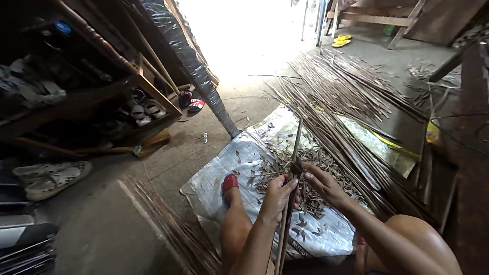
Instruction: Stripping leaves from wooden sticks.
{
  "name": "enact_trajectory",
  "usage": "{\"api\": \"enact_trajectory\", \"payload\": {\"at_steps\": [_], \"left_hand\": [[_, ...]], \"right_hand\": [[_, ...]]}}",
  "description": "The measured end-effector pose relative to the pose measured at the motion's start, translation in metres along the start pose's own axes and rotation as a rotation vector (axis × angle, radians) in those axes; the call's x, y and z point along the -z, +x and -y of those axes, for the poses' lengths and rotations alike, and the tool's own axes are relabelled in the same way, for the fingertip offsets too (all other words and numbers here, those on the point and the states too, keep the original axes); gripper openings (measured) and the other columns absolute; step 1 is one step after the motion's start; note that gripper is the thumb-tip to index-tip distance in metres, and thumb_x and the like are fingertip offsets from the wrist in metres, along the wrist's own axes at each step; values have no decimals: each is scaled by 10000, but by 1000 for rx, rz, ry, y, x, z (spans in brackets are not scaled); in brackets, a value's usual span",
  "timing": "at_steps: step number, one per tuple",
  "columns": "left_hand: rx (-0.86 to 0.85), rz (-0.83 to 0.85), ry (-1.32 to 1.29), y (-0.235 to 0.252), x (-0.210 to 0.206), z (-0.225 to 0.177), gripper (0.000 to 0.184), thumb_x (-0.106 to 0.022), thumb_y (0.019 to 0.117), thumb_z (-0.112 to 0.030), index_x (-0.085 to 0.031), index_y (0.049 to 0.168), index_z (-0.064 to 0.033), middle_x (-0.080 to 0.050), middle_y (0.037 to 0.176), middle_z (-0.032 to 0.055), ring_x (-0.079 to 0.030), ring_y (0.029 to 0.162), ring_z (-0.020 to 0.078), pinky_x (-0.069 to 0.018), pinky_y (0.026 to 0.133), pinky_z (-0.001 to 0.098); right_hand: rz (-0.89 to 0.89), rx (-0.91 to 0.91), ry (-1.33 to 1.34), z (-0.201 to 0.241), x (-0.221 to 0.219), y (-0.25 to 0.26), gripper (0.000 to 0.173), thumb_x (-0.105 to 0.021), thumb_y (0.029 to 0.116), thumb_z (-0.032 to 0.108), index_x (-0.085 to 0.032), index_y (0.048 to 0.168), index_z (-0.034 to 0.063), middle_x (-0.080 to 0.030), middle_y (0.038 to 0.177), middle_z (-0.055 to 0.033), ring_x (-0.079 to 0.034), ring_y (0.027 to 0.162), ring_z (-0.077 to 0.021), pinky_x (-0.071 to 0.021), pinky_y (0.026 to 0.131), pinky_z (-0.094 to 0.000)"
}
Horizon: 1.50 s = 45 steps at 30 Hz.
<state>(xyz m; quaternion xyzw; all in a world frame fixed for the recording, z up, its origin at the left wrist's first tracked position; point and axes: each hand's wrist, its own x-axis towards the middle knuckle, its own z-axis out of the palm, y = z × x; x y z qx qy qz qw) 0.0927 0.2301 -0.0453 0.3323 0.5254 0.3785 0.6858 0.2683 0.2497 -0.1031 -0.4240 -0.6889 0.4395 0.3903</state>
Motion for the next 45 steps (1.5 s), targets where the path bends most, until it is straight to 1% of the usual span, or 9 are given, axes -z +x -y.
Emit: {"api": "enact_trajectory", "payload": {"at_steps": [6, 10, 13, 15, 18, 25, 32, 41, 45], "left_hand": [[9, 64, -27, -1, 3, 2, 124, -464, 1071, -57, -572, 1047, 1, -595, 679, 10, -575, 500, 47, -503, 458, 170], [32, 67, -24, 0, 1, 1, 127, -461, 1075, -63, -568, 1044, -1, -585, 672, 7, -570, 494, 47, -499, 454, 169], [75, 94, -62, 0, 1, 2, 138, -446, 1081, -70, -564, 1051, -5, -589, 679, 11, -572, 496, 46, -498, 452, 165], [81, 100, -85, 1, 2, 3, 149, -437, 1084, -70, -564, 1054, -1, -586, 678, 15, -570, 493, 49, -498, 450, 166], [62, 60, -73, 3, 2, 3, 149, -442, 1086, -74, -560, 1035, 3, -580, 672, 18, -566, 491, 52, -497, 450, 170], [-135, -109, 204, 17, 2, 16, 132, -561, 1034, -61, -587, 1120, 35, -627, 800, 54, -593, 550, 86, -528, 492, 230], [-278, -168, 524, 22, 4, 26, 174, -653, 964, -77, -645, 1110, 18, -677, 929, 71, -647, 834, 88, -537, 790, 282], [-191, -152, 248, 14, 2, 15, 155, -535, 1022, -16, -596, 1149, 50, -639, 839, 59, -607, 577, 79, -544, 518, 231], [-96, -108, 44, 6, -2, 6, 113, -484, 1051, -8, -559, 1120, 41, -603, 739, 33, -582, 519, 62, -522, 479, 191]], "right_hand": [[-109, 102, -313, 0, 4, 1, 467, -463, 1070, 299, -565, 1438, 30, -725, 1031, -158, -690, 793, -267, -567, 740, -493], [-252, 134, -504, 0, -1, 1, 423, -549, 1024, 225, -610, 1392, 27, -722, 923, -175, -683, 671, -334, -552, 593, -538], [-327, -95, -408, -2, 6, 7, 441, -487, 1065, 218, -536, 1432, -22, -713, 988, -224, -700, 806, -384, -552, 737, -589], [-391, -218, -205, -11, 16, 14, 452, -409, 1091, 237, -486, 1441, -39, -662, 945, -164, -621, 767, -235, -528, 742, -438], [-370, -335, 242, -5, 15, 15, 370, -321, 1115, 241, -495, 1326, -8, -477, 704, 51, -419, 508, -9, -395, 476, -187], [101, -505, 700, 29, -9, -3, 317, -301, 1105, 270, -514, 1262, 95, -541, 700, 54, -423, 466, 1, -359, 420, -154], [87, -538, 769, 34, -11, -3, 223, -363, 1105, 239, -530, 1175, 110, -487, 659, 51, -401, 458, -2, -337, 417, -149], [153, -381, 635, 20, -10, -3, 352, -399, 1086, 238, -526, 1372, 78, -543, 740, 71, -423, 504, 16, -355, 447, -148], [132, -153, 305, 12, -9, -2, 383, -426, 1080, 229, -563, 1369, 20, -587, 826, 56, -484, 635, 33, -423, 587, -153]]}}
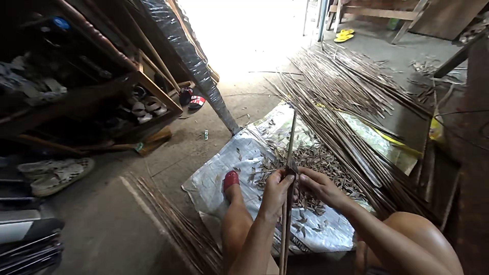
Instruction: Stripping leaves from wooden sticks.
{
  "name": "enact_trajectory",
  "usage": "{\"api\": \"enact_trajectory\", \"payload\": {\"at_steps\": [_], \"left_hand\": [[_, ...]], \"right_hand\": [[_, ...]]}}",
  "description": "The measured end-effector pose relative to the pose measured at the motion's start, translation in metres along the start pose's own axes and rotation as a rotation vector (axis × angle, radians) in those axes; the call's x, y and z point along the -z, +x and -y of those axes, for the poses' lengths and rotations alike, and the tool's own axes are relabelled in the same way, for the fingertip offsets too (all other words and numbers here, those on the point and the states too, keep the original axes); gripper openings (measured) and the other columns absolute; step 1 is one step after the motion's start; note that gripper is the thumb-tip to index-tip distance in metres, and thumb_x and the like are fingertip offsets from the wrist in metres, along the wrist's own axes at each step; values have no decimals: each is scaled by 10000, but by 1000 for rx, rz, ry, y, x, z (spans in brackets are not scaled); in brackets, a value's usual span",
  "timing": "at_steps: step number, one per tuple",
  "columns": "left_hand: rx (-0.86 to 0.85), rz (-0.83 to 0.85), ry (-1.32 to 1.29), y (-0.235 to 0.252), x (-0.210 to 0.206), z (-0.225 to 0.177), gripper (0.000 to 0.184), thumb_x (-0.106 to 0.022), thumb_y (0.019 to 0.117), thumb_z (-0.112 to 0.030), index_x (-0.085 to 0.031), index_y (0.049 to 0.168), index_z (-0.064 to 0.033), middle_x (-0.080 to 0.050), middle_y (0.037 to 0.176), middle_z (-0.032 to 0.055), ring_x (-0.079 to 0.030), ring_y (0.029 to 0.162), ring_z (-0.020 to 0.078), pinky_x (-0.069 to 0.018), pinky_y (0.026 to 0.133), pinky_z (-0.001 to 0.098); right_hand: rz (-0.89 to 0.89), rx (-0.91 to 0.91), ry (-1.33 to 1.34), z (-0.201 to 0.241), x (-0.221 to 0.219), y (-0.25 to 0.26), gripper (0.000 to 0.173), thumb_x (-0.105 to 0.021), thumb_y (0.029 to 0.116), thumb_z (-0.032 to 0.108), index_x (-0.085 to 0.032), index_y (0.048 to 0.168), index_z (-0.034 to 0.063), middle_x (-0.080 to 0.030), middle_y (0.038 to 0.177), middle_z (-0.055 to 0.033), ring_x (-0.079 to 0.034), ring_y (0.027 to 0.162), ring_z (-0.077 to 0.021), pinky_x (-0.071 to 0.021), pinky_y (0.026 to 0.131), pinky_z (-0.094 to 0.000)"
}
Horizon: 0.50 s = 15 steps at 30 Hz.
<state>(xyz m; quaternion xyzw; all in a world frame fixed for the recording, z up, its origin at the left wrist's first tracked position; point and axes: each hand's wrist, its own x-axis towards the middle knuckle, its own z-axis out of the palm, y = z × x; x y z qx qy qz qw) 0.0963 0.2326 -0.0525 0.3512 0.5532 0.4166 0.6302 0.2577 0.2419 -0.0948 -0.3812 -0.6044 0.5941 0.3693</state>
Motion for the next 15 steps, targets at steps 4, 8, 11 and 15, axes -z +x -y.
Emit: {"api": "enact_trajectory", "payload": {"at_steps": [4, 8, 11, 15], "left_hand": [[51, 44, -49, -3, 2, -5, 122, -468, 1062, -20, -580, 1065, 29, -588, 672, 18, -566, 497, 54, -495, 458, 173], [81, 106, -50, -5, 5, -7, 139, -455, 1071, -36, -580, 1026, 3, -583, 669, 8, -561, 496, 40, -487, 455, 160], [94, 146, -87, -5, 7, -7, 151, -449, 1074, -45, -584, 1027, 2, -583, 664, 7, -558, 493, 40, -481, 448, 155], [146, 201, -157, -6, 9, -5, 157, -431, 1081, -58, -574, 1045, -6, -586, 676, 6, -558, 489, 36, -481, 443, 154]], "right_hand": [[-96, 211, -491, -13, 7, -1, 457, -439, 1079, 310, -589, 1427, 53, -722, 1099, -139, -683, 886, -212, -552, 833, -445], [-223, 438, -762, -16, 11, 1, 387, -512, 1030, 248, -672, 1330, 64, -735, 993, -168, -717, 743, -319, -567, 610, -509], [-291, 531, -875, -21, 16, 5, 370, -537, 1002, 225, -693, 1311, 95, -708, 876, -153, -679, 635, -307, -537, 514, -472], [-454, 342, -733, -22, 29, 10, 382, -513, 1037, 200, -652, 1356, 42, -734, 1038, -177, -725, 827, -299, -588, 713, -503]]}}
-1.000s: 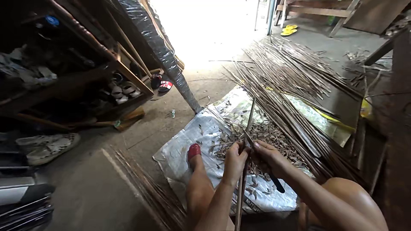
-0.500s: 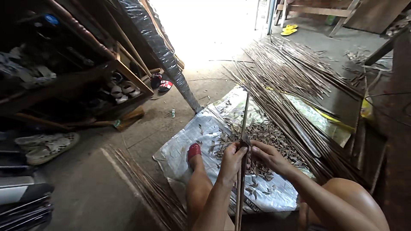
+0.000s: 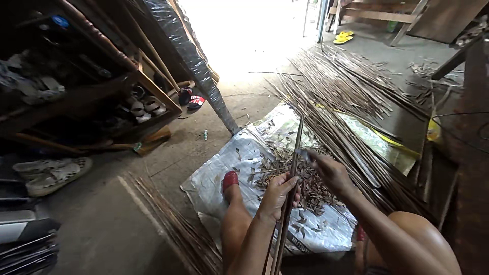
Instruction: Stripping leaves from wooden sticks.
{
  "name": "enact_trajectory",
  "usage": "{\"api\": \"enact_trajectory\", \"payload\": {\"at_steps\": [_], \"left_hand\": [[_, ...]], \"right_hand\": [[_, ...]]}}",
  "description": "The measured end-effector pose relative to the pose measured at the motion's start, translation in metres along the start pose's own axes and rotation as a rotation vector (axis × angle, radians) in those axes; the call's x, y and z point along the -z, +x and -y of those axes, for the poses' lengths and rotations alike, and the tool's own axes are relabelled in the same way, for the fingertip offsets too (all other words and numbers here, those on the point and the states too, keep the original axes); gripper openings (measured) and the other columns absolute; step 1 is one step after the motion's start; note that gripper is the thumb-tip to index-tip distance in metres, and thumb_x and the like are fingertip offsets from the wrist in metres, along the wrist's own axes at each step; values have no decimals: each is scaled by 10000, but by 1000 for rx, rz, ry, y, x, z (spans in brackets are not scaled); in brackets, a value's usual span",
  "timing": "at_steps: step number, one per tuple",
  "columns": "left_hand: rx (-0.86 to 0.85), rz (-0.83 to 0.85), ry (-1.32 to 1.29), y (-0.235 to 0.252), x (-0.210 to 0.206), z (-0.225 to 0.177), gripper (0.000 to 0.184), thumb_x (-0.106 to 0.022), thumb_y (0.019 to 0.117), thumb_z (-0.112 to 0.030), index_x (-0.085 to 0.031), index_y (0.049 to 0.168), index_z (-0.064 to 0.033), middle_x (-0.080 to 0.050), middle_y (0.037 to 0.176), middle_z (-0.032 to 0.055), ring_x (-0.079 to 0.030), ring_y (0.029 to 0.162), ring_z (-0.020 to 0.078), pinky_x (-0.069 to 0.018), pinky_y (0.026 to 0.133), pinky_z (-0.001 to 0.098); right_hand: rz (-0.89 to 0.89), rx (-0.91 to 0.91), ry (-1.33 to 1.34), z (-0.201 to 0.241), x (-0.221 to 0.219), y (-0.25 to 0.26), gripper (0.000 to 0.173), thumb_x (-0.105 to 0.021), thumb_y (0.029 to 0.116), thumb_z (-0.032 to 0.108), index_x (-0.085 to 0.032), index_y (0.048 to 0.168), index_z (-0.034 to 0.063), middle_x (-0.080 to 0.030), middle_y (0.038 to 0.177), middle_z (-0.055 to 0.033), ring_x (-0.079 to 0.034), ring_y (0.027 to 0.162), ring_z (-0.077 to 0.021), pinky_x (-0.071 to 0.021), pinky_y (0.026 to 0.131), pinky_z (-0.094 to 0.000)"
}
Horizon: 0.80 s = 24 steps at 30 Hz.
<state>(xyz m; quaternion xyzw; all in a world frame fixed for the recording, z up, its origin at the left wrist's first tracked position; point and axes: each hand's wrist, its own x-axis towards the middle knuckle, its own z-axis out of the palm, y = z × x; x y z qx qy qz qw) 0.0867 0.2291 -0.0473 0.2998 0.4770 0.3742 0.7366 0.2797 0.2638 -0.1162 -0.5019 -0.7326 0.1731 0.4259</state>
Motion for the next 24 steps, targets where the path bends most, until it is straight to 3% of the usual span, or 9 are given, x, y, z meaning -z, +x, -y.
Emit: {"api": "enact_trajectory", "payload": {"at_steps": [1, 4, 7, 9, 11, 17, 20, 22, 24], "left_hand": [[8, 4, -7, 1, 0, 1, 154, -432, 1083, -61, -569, 1037, -8, -588, 673, 8, -559, 486, 38, -483, 440, 156], [-6, -27, 56, 3, -3, 3, 127, -464, 1077, -61, -565, 1039, 4, -592, 677, 19, -565, 493, 50, -489, 448, 167], [-15, -15, 163, 6, -9, 10, 104, -498, 1059, -49, -556, 1110, 20, -592, 705, 21, -579, 518, 66, -512, 475, 189], [-6, 10, 242, 8, -13, 16, 94, -512, 1052, -51, -554, 1110, 11, -598, 724, 15, -587, 535, 72, -522, 494, 203], [16, 38, 292, 9, -15, 21, 101, -512, 1063, -86, -556, 1093, -1, -601, 720, 7, -590, 536, 69, -526, 501, 205], [75, 54, 236, 13, -18, 25, 125, -469, 1085, -109, -541, 1092, -7, -569, 706, 6, -564, 510, 64, -510, 474, 194], [-32, -104, 287, 16, -15, 22, 144, -496, 1077, -109, -537, 1125, 21, -557, 713, 24, -553, 508, 76, -506, 474, 208], [-92, -179, 345, 18, -9, 18, 175, -504, 1077, -120, -547, 1147, 34, -559, 727, 37, -554, 510, 86, -508, 473, 222], [-137, -218, 405, 21, -4, 19, 172, -515, 1074, -127, -553, 1133, 30, -575, 758, 50, -565, 521, 91, -522, 484, 236]], "right_hand": [[-6, -146, 111, -1, 4, 4, 410, -483, 1058, 211, -608, 1394, 12, -732, 1075, -144, -705, 866, -223, -575, 789, -433], [16, -527, 673, 12, 11, 12, 427, -349, 1098, 222, -490, 1442, 11, -529, 728, 61, -426, 511, 9, -384, 463, -161], [192, -735, 1012, 35, 13, 8, 299, -428, 1060, 231, -536, 1272, 49, -495, 679, 75, -394, 451, 7, -366, 411, -157], [198, -803, 1023, 44, 14, 10, 68, -541, 1037, 112, -574, 1046, 53, -512, 635, 58, -398, 440, 2, -357, 414, -158], [141, -827, 969, 43, 16, 14, 56, -583, 1009, 54, -592, 954, 49, -520, 608, 53, -406, 440, -2, -360, 424, -161], [106, -852, 966, 31, 23, 20, 151, -474, 1082, 142, -559, 984, 65, -497, 606, 50, -400, 432, -6, -351, 408, -156], [292, -831, 1016, 29, 20, 14, 489, -159, 1113, 341, -546, 1263, 83, -516, 687, 69, -383, 459, -4, -332, 417, -162], [367, -830, 1022, 35, 16, 9, 544, -135, 1110, 365, -530, 1350, 79, -543, 717, 60, -412, 472, -11, -352, 425, -171], [429, -836, 1033, 43, 12, 4, 447, -205, 1115, 360, -555, 1160, 86, -517, 689, 50, -410, 466, -15, -352, 423, -167]]}}
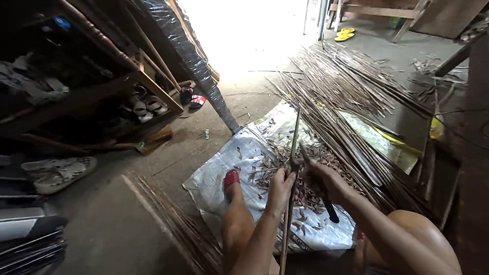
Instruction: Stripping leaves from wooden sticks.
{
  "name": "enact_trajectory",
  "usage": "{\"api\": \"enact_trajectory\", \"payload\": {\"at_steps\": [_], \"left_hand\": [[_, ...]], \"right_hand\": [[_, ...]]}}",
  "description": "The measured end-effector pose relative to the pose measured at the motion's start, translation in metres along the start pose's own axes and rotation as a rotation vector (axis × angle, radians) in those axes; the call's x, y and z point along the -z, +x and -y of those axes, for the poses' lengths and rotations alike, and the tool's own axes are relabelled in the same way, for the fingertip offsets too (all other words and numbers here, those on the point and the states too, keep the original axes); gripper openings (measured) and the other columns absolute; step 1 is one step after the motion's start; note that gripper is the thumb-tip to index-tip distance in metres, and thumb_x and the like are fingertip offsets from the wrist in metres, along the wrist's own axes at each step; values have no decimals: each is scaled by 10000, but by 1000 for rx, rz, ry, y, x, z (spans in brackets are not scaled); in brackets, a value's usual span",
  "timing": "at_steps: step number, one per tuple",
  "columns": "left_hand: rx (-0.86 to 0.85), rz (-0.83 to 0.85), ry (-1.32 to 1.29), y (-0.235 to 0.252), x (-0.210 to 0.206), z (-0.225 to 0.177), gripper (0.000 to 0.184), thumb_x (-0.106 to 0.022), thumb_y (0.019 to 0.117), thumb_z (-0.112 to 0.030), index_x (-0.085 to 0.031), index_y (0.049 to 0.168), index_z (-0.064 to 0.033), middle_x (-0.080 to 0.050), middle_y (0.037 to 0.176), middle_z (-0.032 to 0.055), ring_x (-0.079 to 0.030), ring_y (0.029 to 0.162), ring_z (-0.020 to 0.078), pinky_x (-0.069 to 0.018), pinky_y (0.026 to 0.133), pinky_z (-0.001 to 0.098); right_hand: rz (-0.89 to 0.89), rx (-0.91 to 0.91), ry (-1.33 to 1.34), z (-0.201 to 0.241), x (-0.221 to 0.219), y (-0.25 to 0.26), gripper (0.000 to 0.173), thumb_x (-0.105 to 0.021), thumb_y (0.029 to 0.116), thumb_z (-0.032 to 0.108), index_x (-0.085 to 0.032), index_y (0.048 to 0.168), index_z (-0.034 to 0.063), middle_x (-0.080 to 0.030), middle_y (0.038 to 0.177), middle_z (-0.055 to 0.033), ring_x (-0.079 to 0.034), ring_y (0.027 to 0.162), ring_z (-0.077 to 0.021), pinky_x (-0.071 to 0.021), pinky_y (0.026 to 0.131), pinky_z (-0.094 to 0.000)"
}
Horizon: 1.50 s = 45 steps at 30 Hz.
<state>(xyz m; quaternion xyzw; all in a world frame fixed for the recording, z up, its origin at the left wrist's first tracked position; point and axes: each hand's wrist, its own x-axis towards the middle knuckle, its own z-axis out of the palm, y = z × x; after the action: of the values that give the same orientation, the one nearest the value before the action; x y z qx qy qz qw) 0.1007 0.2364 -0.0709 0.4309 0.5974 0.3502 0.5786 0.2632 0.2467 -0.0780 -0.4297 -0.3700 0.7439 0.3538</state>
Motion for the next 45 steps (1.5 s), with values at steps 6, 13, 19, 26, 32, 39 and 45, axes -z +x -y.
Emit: {"api": "enact_trajectory", "payload": {"at_steps": [6, 13, 19, 26, 32, 39, 45], "left_hand": [[-144, -68, 204, 4, 1, 9, 174, -584, 1028, -115, -623, 1129, 21, -659, 933, 83, -641, 807, 108, -538, 756, 295], [-74, -36, 79, -2, 1, 1, 171, -532, 1056, -108, -588, 1142, 28, -613, 833, 63, -590, 566, 98, -539, 523, 253], [-1, 23, -194, -8, 1, -7, 137, -466, 1073, -56, -551, 1138, 30, -571, 722, 21, -536, 489, 53, -491, 455, 185], [34, 109, -281, -12, 7, -10, 156, -438, 1083, -61, -565, 1119, 21, -551, 652, -2, -530, 472, 41, -473, 438, 167], [120, 190, -344, -13, 9, -13, 153, -422, 1094, -94, -551, 1100, -11, -531, 654, -11, -509, 467, 27, -450, 428, 152], [39, 78, -252, -10, 7, -10, 129, -463, 1081, -79, -539, 1112, 20, -555, 700, 21, -540, 485, 62, -494, 448, 189], [-188, -56, 185, 0, 3, 8, 188, -590, 1022, -124, -619, 1138, 21, -636, 869, 56, -596, 678, 80, -512, 630, 260]], "right_hand": [[34, 19, 10, -6, -17, -1, 279, -292, 1114, 285, -508, 1169, 118, -470, 675, 60, -380, 460, -4, -333, 418, -156], [31, 184, -167, -12, -8, 2, 309, -365, 1092, 257, -528, 1294, 88, -477, 709, 78, -397, 496, -1, -352, 447, -164], [12, 414, -599, -18, 3, 7, 454, -402, 1086, 275, -504, 1422, -13, -572, 874, -19, -476, 676, -35, -445, 651, -232], [-77, 580, -910, -19, 13, 7, 486, -407, 1086, 347, -549, 1440, 45, -702, 977, -138, -661, 787, -248, -547, 747, -487], [-365, 815, -1124, -24, 16, 15, 389, -546, 1014, 180, -621, 1350, 0, -725, 1010, -194, -717, 752, -355, -571, 626, -548], [-170, 196, -89, -3, 10, 7, 385, -287, 1116, 265, -506, 1328, 31, -504, 690, 66, -415, 461, -2, -381, 419, -164], [102, 43, -14, -6, -10, -5, 242, -379, 1094, 217, -512, 1264, 109, -509, 699, 54, -415, 475, 1, -348, 424, -153]]}}
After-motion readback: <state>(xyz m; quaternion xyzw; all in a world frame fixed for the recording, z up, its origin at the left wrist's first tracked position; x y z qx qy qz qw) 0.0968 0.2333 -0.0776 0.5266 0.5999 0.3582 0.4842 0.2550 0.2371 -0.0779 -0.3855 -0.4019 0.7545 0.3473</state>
